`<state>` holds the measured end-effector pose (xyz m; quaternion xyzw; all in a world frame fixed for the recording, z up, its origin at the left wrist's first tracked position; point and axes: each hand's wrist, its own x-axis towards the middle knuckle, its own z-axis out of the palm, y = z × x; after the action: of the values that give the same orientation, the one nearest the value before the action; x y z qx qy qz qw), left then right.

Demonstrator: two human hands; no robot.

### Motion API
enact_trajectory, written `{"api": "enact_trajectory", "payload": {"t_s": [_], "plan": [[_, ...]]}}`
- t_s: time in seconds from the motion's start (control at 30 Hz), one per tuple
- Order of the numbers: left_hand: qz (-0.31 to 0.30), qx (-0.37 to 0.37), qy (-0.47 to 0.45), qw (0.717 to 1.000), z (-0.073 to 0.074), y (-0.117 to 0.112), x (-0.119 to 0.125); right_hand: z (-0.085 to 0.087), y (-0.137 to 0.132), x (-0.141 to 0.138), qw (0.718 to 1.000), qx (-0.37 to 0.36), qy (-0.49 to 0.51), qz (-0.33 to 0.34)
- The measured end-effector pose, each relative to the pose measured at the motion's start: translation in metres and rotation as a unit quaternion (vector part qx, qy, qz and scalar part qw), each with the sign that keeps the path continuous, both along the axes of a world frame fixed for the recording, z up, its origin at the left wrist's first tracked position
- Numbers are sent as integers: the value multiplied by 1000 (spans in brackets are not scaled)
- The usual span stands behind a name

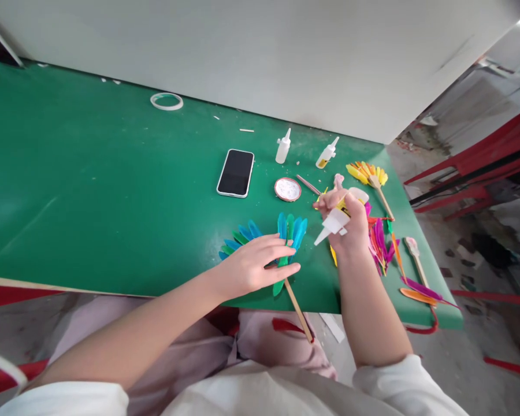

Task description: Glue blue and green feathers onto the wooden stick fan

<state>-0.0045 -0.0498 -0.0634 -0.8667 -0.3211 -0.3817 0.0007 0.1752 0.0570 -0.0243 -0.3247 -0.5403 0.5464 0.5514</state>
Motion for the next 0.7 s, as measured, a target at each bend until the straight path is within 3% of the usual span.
{"api": "enact_trajectory", "payload": {"t_s": [0.33,0.7], "plan": [[-11,4,19,1000,-1,2,-4,3,3,1,989,-89,-78,89],[-7,5,17,1000,1,2,-6,-8,4,1,987,-34,-142,64]]}}
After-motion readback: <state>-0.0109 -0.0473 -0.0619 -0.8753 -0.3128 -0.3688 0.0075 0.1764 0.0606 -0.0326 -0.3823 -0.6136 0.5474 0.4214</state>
